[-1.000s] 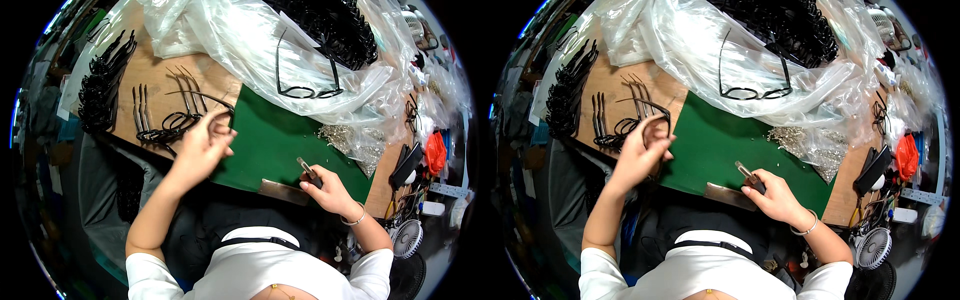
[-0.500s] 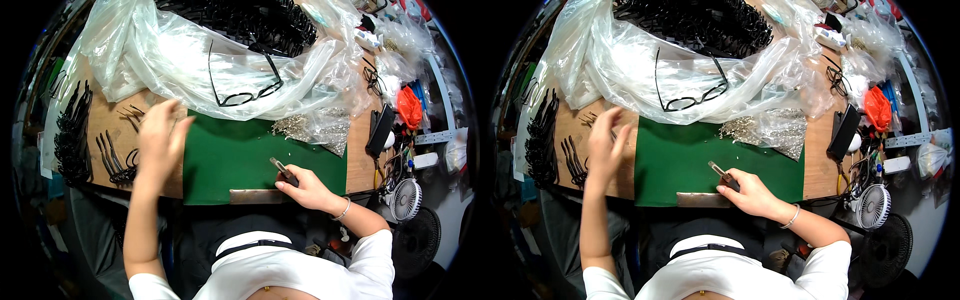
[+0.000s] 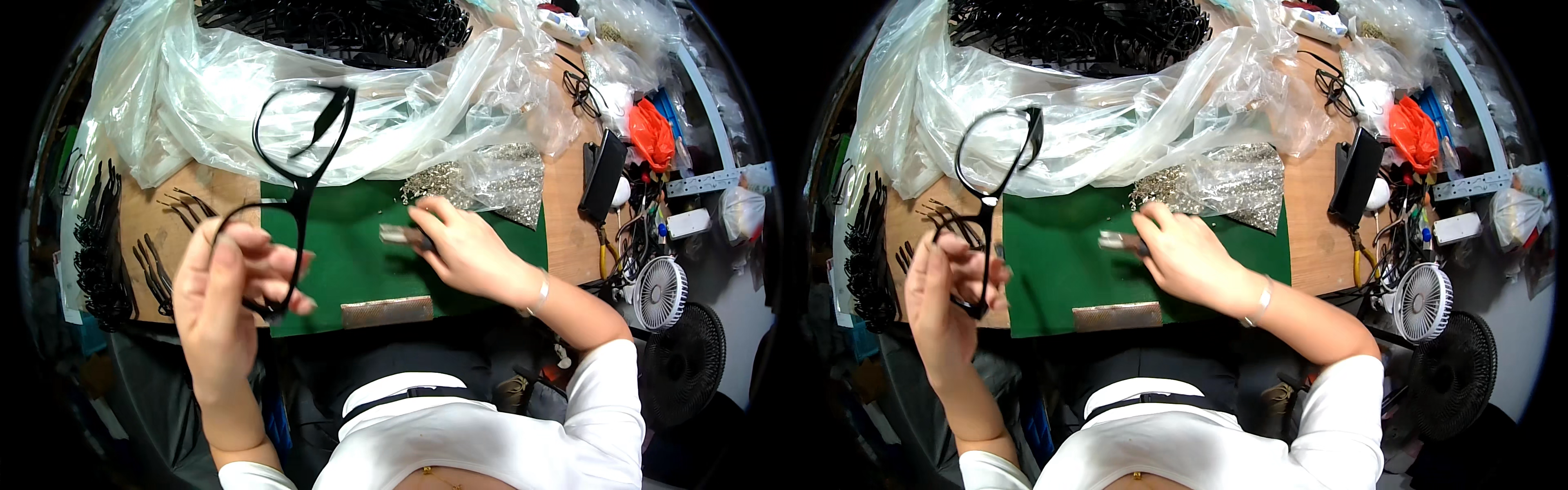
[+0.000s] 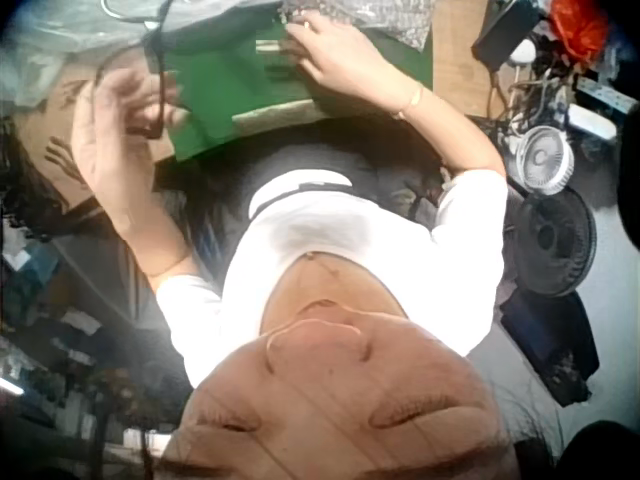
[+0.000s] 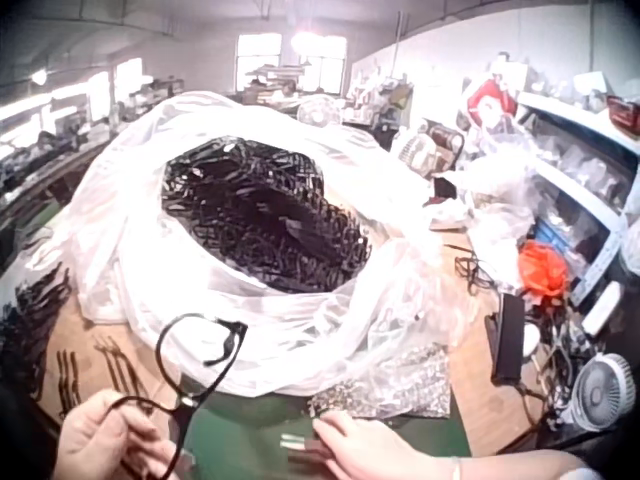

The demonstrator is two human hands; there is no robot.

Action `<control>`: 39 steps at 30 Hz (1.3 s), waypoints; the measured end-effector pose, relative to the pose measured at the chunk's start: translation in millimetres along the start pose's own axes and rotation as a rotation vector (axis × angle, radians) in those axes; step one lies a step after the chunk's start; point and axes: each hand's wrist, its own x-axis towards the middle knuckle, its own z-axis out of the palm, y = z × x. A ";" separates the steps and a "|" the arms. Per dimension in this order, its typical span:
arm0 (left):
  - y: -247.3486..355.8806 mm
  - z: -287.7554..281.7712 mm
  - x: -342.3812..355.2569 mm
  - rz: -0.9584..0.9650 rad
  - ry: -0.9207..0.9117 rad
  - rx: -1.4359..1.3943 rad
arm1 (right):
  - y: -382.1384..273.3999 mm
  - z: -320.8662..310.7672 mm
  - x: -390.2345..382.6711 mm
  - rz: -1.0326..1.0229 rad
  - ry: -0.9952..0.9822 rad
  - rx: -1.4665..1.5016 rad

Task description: The person uses pliers to adjust the arms of multiple black eyeglass frames one at a time. They pick up each frame from a pile, bend the temple arms with the pliers, and place the adjusted frames on the table. The process repeats for several frames throughout the clip.

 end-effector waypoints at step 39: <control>-96.8 19.7 -50.3 0.085 -0.032 0.249 | 10.3 35.5 12.1 0.137 0.006 -0.006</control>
